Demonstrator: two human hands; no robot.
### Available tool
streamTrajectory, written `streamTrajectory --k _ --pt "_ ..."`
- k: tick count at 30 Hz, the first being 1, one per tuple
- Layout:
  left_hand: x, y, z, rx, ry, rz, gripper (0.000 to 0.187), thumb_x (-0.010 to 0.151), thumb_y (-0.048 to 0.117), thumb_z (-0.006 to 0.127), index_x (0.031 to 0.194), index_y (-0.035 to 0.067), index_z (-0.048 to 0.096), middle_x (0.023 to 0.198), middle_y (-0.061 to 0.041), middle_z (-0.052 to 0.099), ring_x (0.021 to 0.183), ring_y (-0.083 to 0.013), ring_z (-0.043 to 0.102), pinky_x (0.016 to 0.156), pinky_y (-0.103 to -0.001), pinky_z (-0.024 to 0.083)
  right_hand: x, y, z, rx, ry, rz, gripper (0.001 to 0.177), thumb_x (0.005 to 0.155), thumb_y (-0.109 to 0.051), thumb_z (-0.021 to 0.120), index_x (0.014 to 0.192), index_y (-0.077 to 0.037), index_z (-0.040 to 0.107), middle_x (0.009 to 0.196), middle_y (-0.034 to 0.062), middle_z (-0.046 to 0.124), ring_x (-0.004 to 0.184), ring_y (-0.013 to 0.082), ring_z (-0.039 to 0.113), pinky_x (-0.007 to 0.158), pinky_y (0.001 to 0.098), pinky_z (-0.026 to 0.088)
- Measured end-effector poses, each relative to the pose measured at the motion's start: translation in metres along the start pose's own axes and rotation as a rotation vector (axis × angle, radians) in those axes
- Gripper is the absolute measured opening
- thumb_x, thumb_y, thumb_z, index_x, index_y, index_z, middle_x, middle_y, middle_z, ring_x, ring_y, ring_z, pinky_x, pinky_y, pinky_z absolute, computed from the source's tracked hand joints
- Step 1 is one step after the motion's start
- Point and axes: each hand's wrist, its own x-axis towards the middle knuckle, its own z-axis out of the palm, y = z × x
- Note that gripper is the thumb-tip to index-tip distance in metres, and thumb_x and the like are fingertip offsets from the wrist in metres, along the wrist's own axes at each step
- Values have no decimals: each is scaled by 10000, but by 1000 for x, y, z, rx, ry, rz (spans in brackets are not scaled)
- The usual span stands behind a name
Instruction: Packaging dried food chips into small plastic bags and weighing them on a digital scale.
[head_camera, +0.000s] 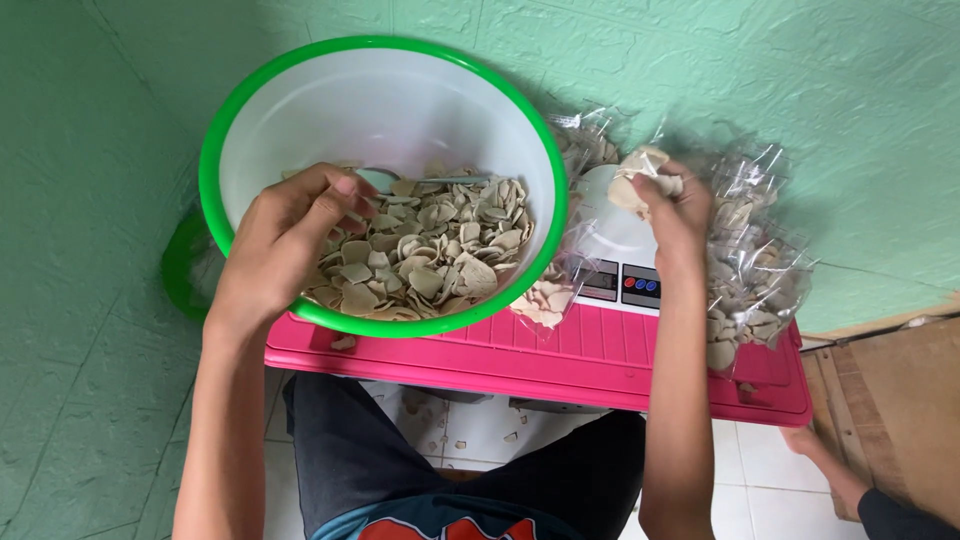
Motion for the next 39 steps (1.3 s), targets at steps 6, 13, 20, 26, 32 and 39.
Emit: streamTrajectory --k 6,13,20,26,32,39 --pt "-3 10 4 47 15 -39 262 1025 218 535 1007 51 737 910 -142 728 889 -263 710 835 -370 534 12 41 -5 -57 50 84 301 859 -90 835 1100 -64 655 859 32 647 711 94 652 564 182 568" --pt "-5 5 6 36 14 -101 231 1060 208 509 1093 59 683 976 -53 703 920 -140 656 836 -283 509 7 33 0 -163 22 89 577 796 -49 844 1311 -130 597 1035 38 684 829 75 663 628 213 568" --pt "-4 -3 3 13 -1 -68 223 1065 190 499 1114 52 668 1061 -55 697 952 -157 654 871 -298 514 2 21 4 -190 60 -63 490 869 -4 785 1282 -81 532 1163 158 720 997 209 734 842 294 649" --pt "-4 0 3 32 13 -96 207 1063 191 513 1113 65 670 1038 -48 700 948 -151 660 886 -297 515 -10 7 10 -267 190 -361 338 976 -69 693 1276 -9 550 1283 255 664 1205 338 674 985 346 599" --pt "-5 -5 3 11 10 -57 239 1074 222 498 1115 47 656 1062 -57 696 939 -157 655 885 -298 508 -24 -22 14 -217 325 -711 282 979 164 520 1212 12 561 1172 217 677 1084 299 692 924 341 596" --pt "-4 -4 2 45 15 -78 232 1065 205 503 1128 55 668 1047 -57 711 946 -155 669 882 -296 517 -32 -27 10 -86 448 -837 139 1069 -72 465 1133 -11 572 1028 161 639 960 269 655 829 355 551"
